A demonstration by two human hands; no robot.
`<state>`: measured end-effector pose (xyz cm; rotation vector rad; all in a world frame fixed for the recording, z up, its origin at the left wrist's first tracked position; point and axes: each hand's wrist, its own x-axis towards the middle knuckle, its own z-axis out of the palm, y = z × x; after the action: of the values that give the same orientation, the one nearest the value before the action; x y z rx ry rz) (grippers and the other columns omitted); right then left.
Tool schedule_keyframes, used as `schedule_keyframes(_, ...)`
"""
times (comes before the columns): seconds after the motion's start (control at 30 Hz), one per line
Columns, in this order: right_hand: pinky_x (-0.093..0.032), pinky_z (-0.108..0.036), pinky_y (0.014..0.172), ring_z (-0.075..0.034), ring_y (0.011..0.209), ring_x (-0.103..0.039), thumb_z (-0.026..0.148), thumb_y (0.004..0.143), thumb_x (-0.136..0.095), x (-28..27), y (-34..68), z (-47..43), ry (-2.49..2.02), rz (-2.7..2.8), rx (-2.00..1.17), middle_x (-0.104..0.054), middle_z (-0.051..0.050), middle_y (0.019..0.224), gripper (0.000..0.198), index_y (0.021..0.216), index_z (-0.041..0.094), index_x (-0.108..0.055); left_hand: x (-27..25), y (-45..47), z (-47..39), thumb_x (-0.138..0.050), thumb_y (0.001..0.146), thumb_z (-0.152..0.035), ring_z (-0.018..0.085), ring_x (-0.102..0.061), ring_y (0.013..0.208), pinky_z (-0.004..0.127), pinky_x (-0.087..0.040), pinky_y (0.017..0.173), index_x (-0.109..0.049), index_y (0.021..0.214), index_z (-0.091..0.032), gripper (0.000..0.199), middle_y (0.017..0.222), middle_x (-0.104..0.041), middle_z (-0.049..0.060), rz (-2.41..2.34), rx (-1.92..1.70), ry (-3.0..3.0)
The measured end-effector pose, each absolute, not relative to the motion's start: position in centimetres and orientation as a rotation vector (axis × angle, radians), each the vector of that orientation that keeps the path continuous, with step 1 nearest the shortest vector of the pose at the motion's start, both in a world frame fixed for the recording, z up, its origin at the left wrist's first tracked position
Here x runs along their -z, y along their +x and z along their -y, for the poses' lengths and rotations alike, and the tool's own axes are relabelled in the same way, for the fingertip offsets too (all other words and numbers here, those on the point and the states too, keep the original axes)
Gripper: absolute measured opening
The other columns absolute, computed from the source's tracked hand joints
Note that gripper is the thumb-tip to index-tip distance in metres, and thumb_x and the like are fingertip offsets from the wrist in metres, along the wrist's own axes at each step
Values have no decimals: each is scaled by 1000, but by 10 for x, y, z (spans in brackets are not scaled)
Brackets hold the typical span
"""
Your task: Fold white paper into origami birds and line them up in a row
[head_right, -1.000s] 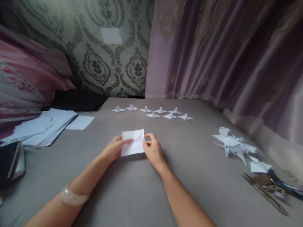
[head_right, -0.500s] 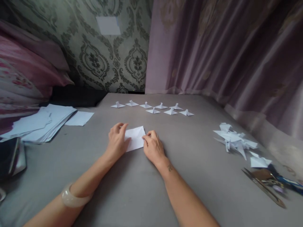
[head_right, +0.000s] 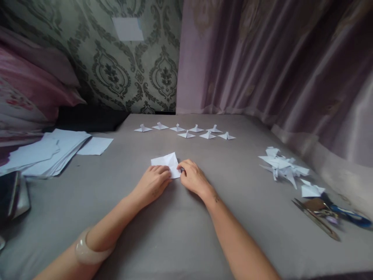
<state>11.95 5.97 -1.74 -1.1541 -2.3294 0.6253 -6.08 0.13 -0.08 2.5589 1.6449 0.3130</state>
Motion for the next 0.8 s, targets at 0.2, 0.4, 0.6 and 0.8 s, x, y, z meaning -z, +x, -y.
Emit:
schedule_keyframes(0.2,-44,-30,87,-18,99,-55,6,77,-50,17,124,-46,-1156,2356,-555,-62,-5,109,26,88,20,-68,1,-58,-2,-37,93,-20,23,-56,90,37,-38,80,-62,91,-14,26,92,-64,9,-1623,-251,2632)
schedule_keyframes(0.4,-45,-30,85,-18,96,-56,18,84,-55,20,124,-33,-1178,2294,-474,-63,-4,105,13,83,21,-68,11,-62,-4,-41,92,-24,22,-53,90,34,-36,76,-63,84,-18,24,94,-63,7,-1745,-495,2472)
schedule_keyframes(0.6,-45,-29,85,-17,93,-55,19,86,-55,25,119,-35,-1226,2212,-464,-63,-4,98,13,80,20,-66,19,-62,-7,-43,91,-23,23,-52,90,38,-33,80,-62,84,-19,21,91,-65,5,-1855,-600,2399)
schedule_keyframes(0.8,-45,-29,82,-18,91,-54,17,84,-54,29,114,-36,-1300,2165,-448,-62,-5,96,13,76,20,-64,23,-61,-13,-52,87,-26,23,-55,89,39,-32,82,-62,83,-20,12,87,-68,4,-1923,-642,2327)
